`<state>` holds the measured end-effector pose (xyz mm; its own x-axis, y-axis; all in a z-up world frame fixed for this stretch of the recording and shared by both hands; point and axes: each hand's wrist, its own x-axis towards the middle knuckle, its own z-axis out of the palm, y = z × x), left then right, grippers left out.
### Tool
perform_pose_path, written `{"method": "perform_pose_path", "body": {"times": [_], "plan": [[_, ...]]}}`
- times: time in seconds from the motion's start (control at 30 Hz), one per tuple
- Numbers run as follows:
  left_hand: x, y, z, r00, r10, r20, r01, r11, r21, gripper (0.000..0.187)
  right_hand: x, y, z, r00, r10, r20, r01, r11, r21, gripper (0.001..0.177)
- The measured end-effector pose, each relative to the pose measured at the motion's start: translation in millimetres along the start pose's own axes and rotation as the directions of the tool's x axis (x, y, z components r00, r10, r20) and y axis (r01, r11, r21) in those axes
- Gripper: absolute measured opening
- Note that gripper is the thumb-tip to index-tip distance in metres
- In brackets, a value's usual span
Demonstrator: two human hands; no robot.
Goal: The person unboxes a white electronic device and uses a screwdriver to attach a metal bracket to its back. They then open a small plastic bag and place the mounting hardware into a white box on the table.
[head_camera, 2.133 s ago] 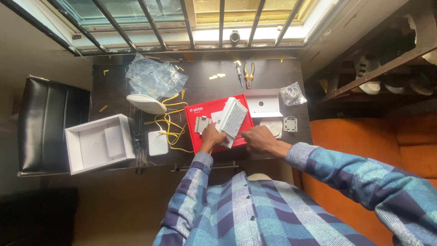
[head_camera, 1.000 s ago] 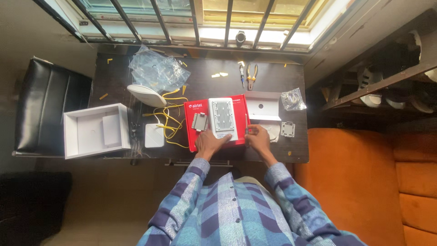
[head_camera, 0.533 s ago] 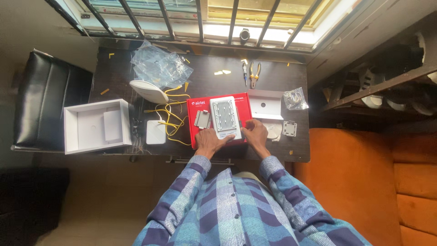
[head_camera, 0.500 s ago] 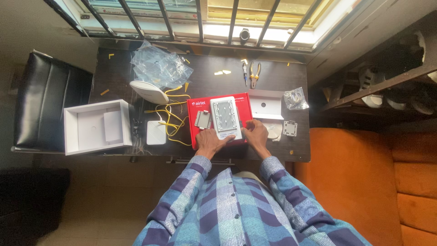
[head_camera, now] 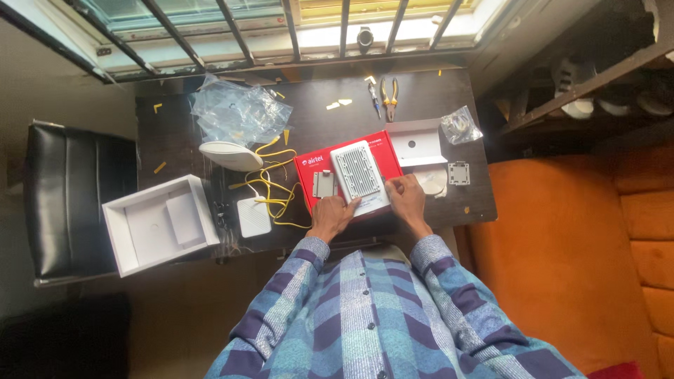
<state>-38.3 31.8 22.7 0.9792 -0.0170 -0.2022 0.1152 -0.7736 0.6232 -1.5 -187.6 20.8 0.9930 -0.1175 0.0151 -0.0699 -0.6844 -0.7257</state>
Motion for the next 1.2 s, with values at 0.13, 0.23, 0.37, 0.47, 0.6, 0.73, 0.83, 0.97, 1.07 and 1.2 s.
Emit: {"method": "perform_pose_path", "body": {"times": [0.13, 0.23, 0.37, 0.47, 0.6, 0.73, 0.83, 0.97, 1.07, 1.2], "plan": [[4.9, -0.9, -1.6, 0.993, -0.075, 0.091, 0.078, 0.997, -0.021, 0.066, 3.6, -2.0, 0.5, 0.998, 0.03, 0.056, -0.026, 0.997, -0.066, 0.041], [13.7, -1.8, -4.2, 0.985, -0.116, 0.126, 0.117, 0.993, -0.002, 0.064, 11.9, 3.0, -0.9, 0.993, 0.05, 0.109, -0.045, 0.998, -0.041, 0.042], [18.3, 0.8, -3.8, 0.971, -0.196, 0.135, 0.194, 0.981, 0.024, 0.06, 29.0, 20.8, -13.8, 0.961, 0.168, 0.217, -0.209, 0.961, 0.181, 0.032], [17.2, 7.8, -1.6, 0.956, -0.271, 0.115, 0.267, 0.963, 0.043, 0.059, 46.8, 41.9, -23.5, 0.946, 0.232, 0.226, -0.307, 0.866, 0.395, 0.02], [11.2, 21.3, -6.1, 0.926, -0.371, 0.064, 0.369, 0.928, 0.046, 0.053, 80.8, 71.1, -28.6, 0.954, 0.264, 0.141, -0.28, 0.953, 0.114, 0.014], [-6.9, 40.0, -2.9, 0.916, -0.385, -0.115, 0.382, 0.923, -0.041, 0.047, 118.1, 100.6, -21.1, 0.989, -0.107, 0.098, 0.114, 0.992, -0.061, 0.013], [-16.4, 51.7, 2.8, 0.893, -0.393, -0.22, 0.376, 0.919, -0.118, 0.044, 141.3, 116.2, -8.2, 0.969, -0.149, 0.199, 0.169, 0.982, -0.085, 0.015], [-23.8, 60.0, 11.8, 0.855, -0.446, -0.266, 0.421, 0.895, -0.148, 0.044, 163.0, 126.0, 6.5, 0.931, -0.138, 0.338, 0.206, 0.963, -0.172, 0.017], [-24.1, 61.9, 17.0, 0.831, -0.466, -0.305, 0.426, 0.884, -0.192, 0.045, 172.7, 128.4, 17.4, 0.902, -0.157, 0.401, 0.268, 0.934, -0.236, 0.016], [-27.1, 61.6, 20.0, 0.832, -0.441, -0.337, 0.398, 0.897, -0.192, 0.046, 173.7, 138.6, 30.8, 0.843, -0.321, 0.432, 0.47, 0.831, -0.299, 0.015]]}}
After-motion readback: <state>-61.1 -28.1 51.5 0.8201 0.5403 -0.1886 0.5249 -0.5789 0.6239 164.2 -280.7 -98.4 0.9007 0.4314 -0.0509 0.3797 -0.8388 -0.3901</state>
